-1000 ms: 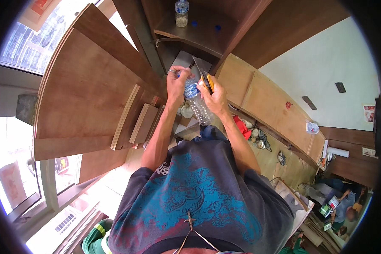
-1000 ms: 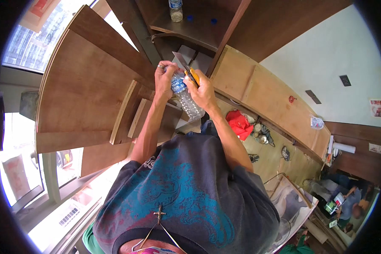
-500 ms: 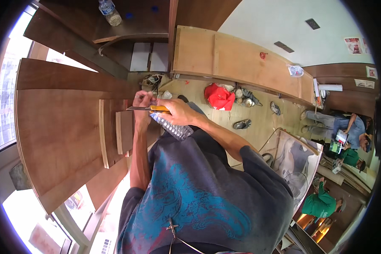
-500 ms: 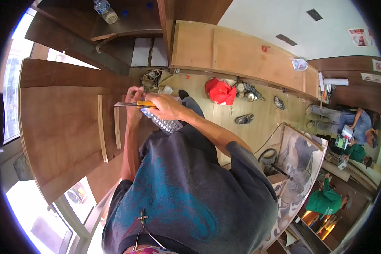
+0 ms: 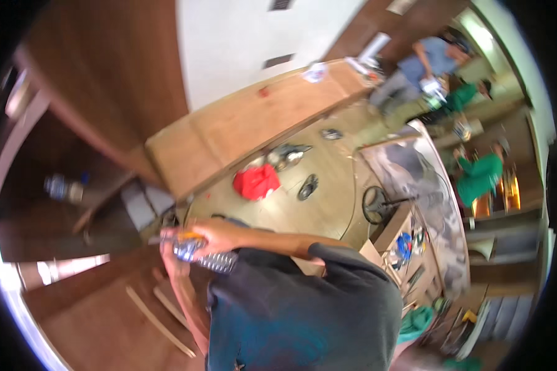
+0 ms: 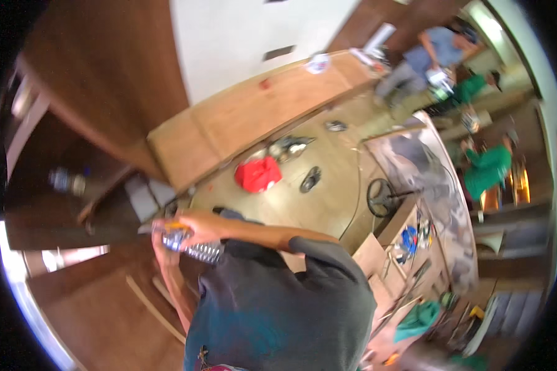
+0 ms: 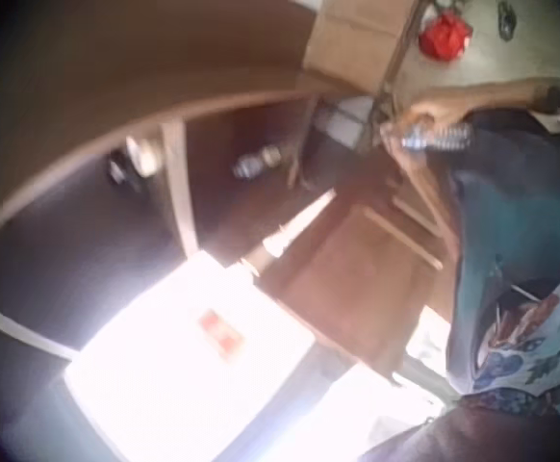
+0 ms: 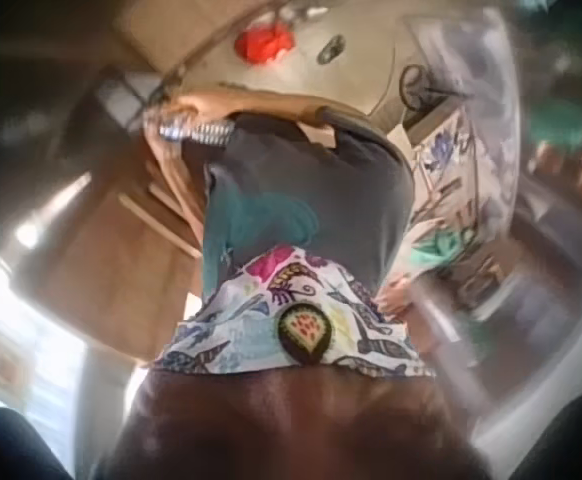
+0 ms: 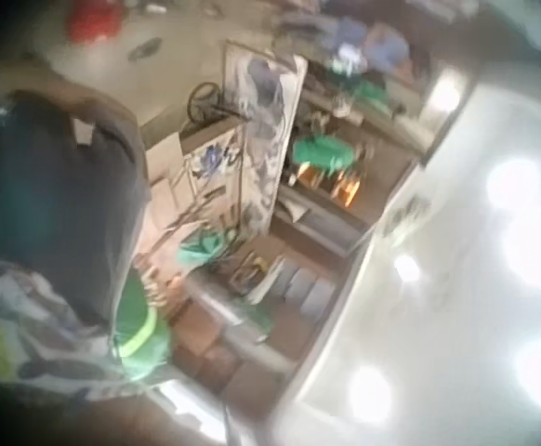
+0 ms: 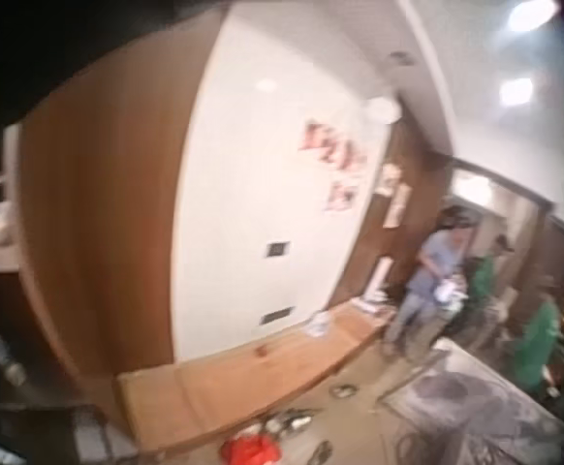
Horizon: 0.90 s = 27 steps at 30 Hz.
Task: The person uses a utility knife to trim laminate strips, checks their fit against the edges of wooden cabinet shelves, and applies pressure with a cloth to secure the strips.
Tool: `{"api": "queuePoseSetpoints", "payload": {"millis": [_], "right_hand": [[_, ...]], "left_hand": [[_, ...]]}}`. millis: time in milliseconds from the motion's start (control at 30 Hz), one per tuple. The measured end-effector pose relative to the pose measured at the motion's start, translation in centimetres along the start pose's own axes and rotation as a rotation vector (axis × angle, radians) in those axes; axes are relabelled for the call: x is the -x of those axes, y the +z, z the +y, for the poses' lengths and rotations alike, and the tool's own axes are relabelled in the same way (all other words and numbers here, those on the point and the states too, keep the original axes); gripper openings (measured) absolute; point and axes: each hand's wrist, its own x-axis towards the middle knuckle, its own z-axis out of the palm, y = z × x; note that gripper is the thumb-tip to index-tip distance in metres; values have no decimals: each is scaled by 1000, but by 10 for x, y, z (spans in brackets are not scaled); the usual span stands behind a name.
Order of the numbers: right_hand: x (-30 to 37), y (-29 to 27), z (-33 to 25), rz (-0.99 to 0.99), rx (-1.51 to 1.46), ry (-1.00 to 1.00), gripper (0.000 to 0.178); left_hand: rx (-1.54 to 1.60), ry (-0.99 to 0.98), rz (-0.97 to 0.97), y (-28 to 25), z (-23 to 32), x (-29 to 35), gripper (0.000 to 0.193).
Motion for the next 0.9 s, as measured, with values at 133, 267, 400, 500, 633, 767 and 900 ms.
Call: {"api": "queuePoseSetpoints", "payload": {"millis": [133,267,400,500,633,767,900], "right_hand": [[19,-32,5,373,36,-6,38],[18,-38,3,460,46,39,27],[9,-49,11,493,63,120,23],[0,-56,17,303,6,85,24],[-8,-76,-3,129,-40,-74,33],[-15,-105,34,144,-71,132,40],[0,-140,86,386,-147,192,40]], "left_hand": [[-115,-42,-104,57,0,-39,25],[-177,-112,-160,70,1,-61,27],[-195,-92,-195,84,2,-88,23],[-237,-61,-160,68,-9,-119,20],[-66,-232,-97,1,-39,-175,27],[-67,-186,-130,6,-44,-199,25],[2,-141,43,55,-24,-196,26]]}}
